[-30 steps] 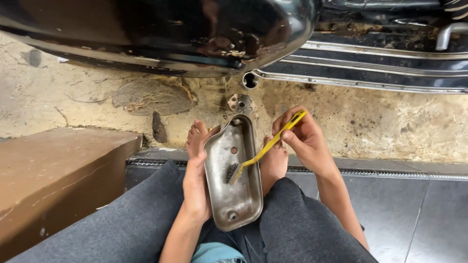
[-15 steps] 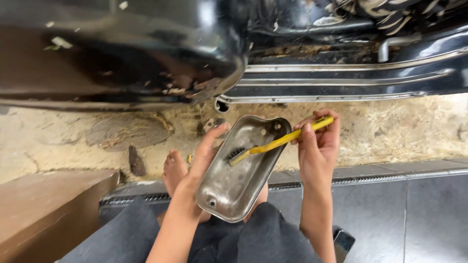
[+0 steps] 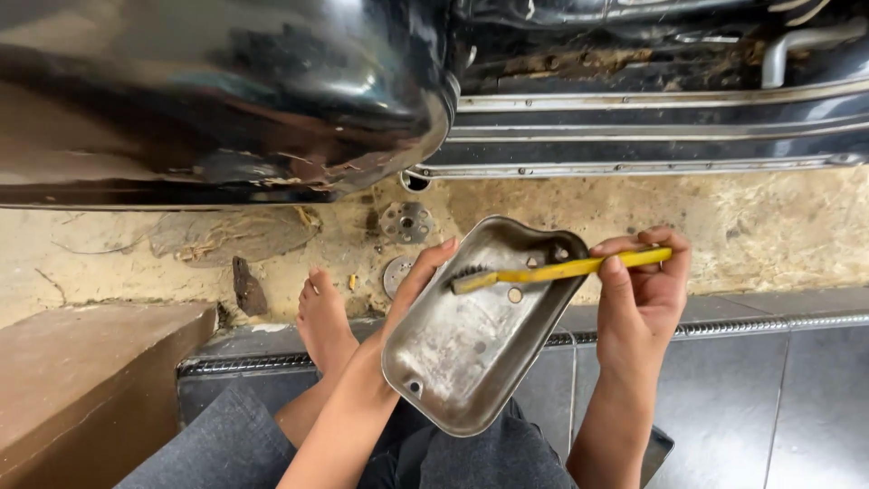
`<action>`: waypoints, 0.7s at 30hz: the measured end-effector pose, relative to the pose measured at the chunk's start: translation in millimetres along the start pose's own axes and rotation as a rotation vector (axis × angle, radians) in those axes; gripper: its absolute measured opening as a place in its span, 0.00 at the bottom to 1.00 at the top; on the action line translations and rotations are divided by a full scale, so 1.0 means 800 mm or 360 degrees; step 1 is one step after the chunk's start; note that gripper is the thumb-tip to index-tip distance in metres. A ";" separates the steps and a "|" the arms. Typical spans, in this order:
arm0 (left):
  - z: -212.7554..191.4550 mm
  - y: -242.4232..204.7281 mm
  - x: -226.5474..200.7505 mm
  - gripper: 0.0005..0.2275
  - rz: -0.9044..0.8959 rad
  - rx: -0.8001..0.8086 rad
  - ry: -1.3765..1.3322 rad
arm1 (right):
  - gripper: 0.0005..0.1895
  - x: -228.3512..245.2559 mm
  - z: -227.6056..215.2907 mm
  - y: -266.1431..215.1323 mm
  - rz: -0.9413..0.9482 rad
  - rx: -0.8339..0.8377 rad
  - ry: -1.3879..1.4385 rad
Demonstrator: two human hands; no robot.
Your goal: Scrubbing the interior of a metal motorcycle component with a wire brush to remove dirt or rust.
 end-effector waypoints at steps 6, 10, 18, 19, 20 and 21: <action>-0.121 0.094 0.093 0.57 0.1061 0.1203 0.0227 | 0.19 0.029 0.042 -0.008 0.0066 0.0183 0.0033; -0.034 -0.004 0.043 0.30 0.0056 0.0462 -0.0218 | 0.20 0.007 0.029 -0.021 0.0099 0.0202 0.0118; -0.036 -0.010 0.047 0.26 -0.0114 0.0125 -0.0457 | 0.16 0.008 0.040 -0.038 0.0199 0.0177 0.0003; -0.040 -0.007 0.056 0.26 -0.0113 0.0119 -0.0464 | 0.16 0.006 0.031 -0.037 0.0206 0.0182 0.0006; -0.044 -0.004 0.065 0.25 -0.0114 0.0100 -0.0455 | 0.16 0.004 0.022 -0.036 0.0187 0.0163 -0.0056; -0.048 0.001 0.071 0.23 -0.0111 0.0084 -0.0439 | 0.16 0.002 0.013 -0.032 0.0159 0.0142 -0.0117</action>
Point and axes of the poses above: each hand's wrist, its own y-axis towards the middle knuckle, its own z-axis out of the palm, x = y × z, the point moved 3 cm from there along y, towards the middle knuckle, and after that the axes turned 13 degrees about x, right-handed, at the moved point
